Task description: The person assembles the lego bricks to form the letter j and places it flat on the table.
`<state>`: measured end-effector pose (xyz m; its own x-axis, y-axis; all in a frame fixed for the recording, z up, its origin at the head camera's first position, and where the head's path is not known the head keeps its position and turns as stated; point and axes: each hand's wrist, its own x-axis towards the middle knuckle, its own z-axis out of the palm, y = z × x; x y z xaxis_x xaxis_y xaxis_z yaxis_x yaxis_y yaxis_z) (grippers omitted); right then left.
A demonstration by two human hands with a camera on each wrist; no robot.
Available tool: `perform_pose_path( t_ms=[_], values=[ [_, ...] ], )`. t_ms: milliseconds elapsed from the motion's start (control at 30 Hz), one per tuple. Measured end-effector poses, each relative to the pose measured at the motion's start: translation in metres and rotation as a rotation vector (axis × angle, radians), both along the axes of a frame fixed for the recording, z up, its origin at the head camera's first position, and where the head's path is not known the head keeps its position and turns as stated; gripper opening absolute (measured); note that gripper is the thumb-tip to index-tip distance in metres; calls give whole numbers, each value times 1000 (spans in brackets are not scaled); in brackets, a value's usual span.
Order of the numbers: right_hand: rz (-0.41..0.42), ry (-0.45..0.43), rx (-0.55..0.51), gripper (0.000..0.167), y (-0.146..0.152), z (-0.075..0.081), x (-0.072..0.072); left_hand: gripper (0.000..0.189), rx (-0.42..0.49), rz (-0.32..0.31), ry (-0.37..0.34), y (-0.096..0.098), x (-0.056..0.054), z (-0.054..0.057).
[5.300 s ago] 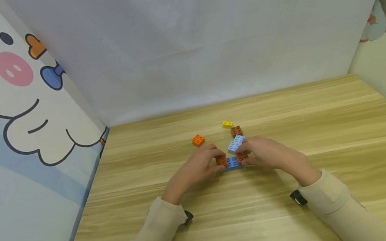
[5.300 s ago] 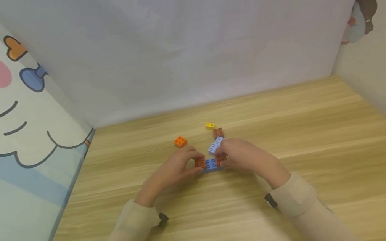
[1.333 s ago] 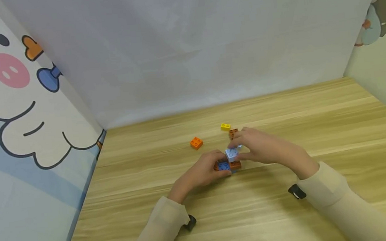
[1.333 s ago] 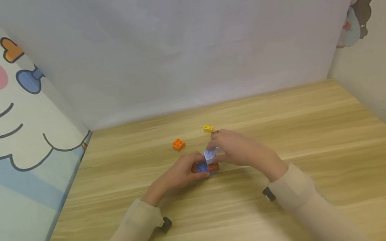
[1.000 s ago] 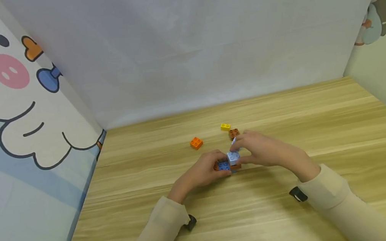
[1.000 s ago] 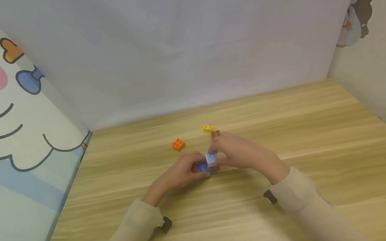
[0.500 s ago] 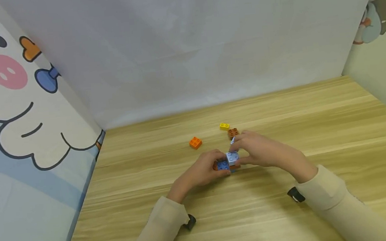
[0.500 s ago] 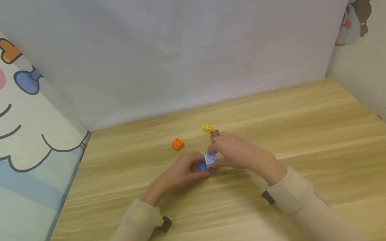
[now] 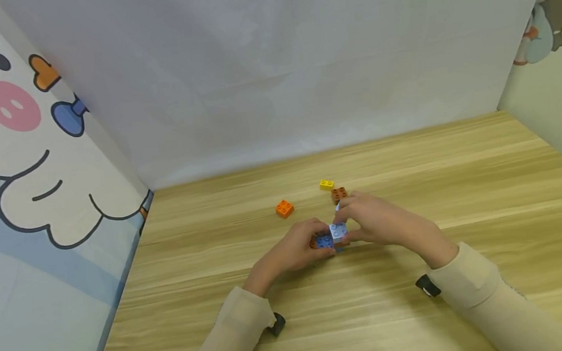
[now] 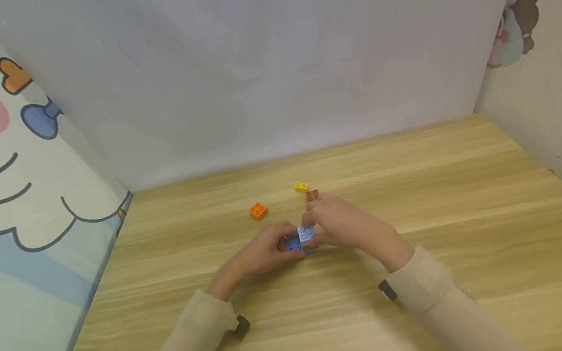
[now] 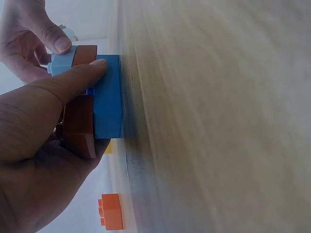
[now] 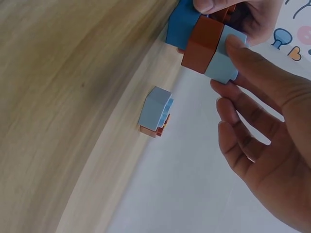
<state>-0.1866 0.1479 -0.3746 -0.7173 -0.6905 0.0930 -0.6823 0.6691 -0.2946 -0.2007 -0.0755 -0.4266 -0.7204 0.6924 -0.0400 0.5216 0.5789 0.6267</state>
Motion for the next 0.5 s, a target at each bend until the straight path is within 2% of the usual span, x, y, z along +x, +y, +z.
perform_pose_path(
  t_ms=[500],
  values=[
    [-16, -13, 8, 25, -2, 2, 5, 29, 7, -2, 5, -1, 2, 0]
  ],
)
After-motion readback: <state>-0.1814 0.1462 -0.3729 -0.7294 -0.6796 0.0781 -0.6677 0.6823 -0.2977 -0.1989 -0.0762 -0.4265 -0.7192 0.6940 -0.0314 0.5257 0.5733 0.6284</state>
